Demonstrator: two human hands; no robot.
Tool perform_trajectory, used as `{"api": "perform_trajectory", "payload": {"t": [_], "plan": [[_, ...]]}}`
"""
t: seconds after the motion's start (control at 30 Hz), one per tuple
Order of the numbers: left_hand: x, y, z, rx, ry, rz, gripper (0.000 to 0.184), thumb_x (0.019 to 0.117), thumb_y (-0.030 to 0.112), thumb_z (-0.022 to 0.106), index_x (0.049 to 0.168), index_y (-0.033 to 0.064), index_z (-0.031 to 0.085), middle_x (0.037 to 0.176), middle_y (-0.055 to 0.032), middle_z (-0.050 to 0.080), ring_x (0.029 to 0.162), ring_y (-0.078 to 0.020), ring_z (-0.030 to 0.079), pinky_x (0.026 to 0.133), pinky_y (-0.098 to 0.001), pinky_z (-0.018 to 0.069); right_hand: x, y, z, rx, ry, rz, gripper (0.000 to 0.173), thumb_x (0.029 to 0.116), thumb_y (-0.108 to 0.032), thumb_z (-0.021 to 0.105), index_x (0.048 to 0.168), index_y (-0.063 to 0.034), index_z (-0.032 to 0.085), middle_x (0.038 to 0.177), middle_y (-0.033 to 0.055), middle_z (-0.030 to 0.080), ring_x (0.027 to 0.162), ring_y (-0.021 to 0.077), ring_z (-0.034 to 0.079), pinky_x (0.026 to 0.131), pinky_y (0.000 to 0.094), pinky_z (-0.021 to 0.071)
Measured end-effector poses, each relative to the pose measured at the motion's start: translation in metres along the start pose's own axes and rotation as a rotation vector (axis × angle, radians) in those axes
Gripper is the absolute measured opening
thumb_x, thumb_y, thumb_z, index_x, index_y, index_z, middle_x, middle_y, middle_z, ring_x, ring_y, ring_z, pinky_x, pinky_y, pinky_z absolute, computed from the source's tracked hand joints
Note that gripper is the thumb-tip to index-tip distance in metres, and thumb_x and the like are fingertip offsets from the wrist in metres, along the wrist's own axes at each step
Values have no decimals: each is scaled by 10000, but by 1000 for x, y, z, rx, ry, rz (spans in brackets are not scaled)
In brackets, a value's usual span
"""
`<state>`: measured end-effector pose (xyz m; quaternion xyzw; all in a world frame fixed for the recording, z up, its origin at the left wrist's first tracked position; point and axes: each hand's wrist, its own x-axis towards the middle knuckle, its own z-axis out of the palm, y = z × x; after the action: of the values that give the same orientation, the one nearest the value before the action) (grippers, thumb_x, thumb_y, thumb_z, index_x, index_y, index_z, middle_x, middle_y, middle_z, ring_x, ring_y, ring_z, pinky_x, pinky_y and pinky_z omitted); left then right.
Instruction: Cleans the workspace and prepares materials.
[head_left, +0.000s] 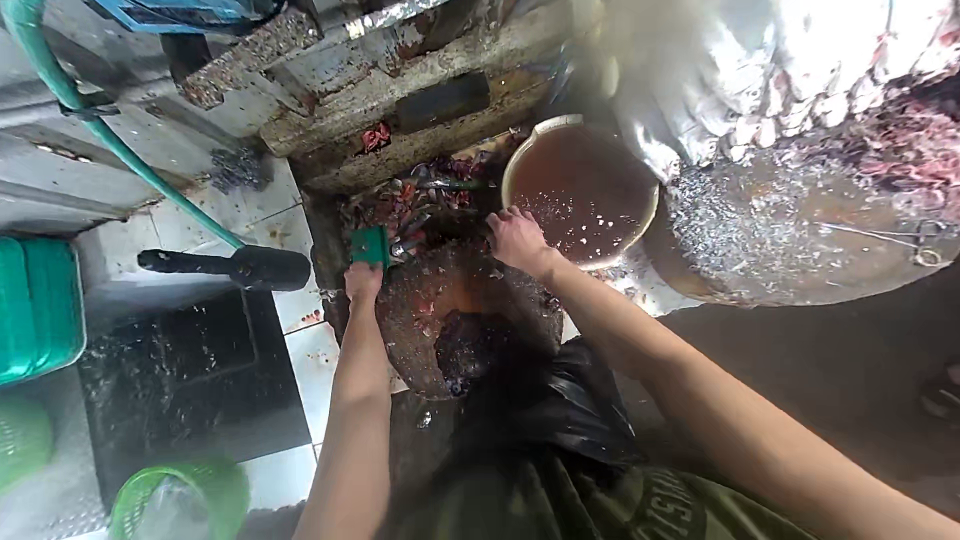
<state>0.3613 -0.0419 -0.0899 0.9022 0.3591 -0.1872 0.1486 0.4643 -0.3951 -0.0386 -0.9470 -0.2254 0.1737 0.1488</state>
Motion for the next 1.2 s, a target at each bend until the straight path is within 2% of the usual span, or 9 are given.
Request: {"api": "perform_trajectory", "payload": {"t": [0.13, 0.27, 0.4, 0.5, 0.57, 0.7, 1.03, 1.13, 1.2], "plan": [[27, 16, 4, 68, -79, 13, 646, 906, 624, 670, 1193, 46, 697, 1216, -238, 689, 1147, -426, 666, 924, -681, 528, 33, -30, -3, -126, -284, 123, 553, 932, -380, 675, 1371, -52, 595, 1200, 231, 691, 1288, 460, 553, 1107, 753, 294], [28, 30, 4, 94, -165, 34, 534, 937, 484, 687, 1205, 21, 682, 1234, -251, 676, 1147, -434, 661, 927, -667, 531, 48, -37, 1, -137, -419, 141, 472, 980, -341, 654, 1318, -12, 625, 1253, 248, 675, 1291, 482, 556, 1123, 825, 201], [17, 53, -6, 195, -89, 32, 367, 948, 348, 668, 1142, 39, 707, 1181, -247, 691, 1073, -451, 679, 836, -660, 559, 49, -39, 2, -159, -381, 185, 450, 941, -318, 674, 1257, -1, 635, 1157, 235, 700, 1251, 473, 573, 1057, 761, 342], [9, 50, -30, 97, -10, -87, 559, 939, 436, 639, 1311, 19, 615, 1218, -274, 666, 1103, -465, 662, 864, -673, 541, 31, -42, -5, -174, -355, 236, 451, 939, -318, 641, 1257, -2, 594, 1090, 237, 701, 1136, 460, 641, 894, 664, 509], [9, 29, -47, -17, 87, -115, 545, 928, 446, 625, 1294, 41, 610, 1130, -265, 695, 1041, -460, 687, 824, -678, 555, 15, -37, -11, -99, -306, 294, 461, 970, -349, 606, 1298, -26, 574, 1093, 246, 696, 1115, 470, 652, 829, 659, 544], [-24, -7, -69, -171, 331, -32, 367, 967, 226, 540, 1271, 32, 609, 1065, -279, 702, 990, -470, 701, 810, -670, 557, -41, -19, -25, 109, -213, 395, 436, 1003, -379, 604, 1310, -76, 533, 1020, 253, 689, 939, 479, 695, 712, 683, 552], [-165, -39, -23, -190, 610, 409, 196, 945, 77, 502, 978, -50, 648, 872, -240, 691, 775, -411, 705, 661, -585, 566, -170, 32, -27, 366, -19, 568, 372, 1051, -287, 524, 1330, -47, 576, 1089, 259, 689, 1007, 452, 684, 856, 685, 523], [-194, -30, 2, -229, 497, 556, 318, 954, 207, 583, 1172, -14, 652, 1163, -239, 679, 1052, -401, 690, 874, -561, 580, -190, 40, -24, 373, 22, 591, 342, 1084, -262, 466, 1300, -33, 599, 1090, 258, 692, 1031, 444, 681, 894, 667, 513], [-195, -19, 23, -141, 365, 541, 681, 948, 511, 633, 1461, 80, 513, 1531, -196, 470, 1393, -386, 481, 1127, -566, 432, -198, 45, -19, 374, 46, 587, 352, 1091, -256, 435, 1284, -17, 608, 1087, 262, 691, 1036, 447, 677, 904, 665, 511]]}}
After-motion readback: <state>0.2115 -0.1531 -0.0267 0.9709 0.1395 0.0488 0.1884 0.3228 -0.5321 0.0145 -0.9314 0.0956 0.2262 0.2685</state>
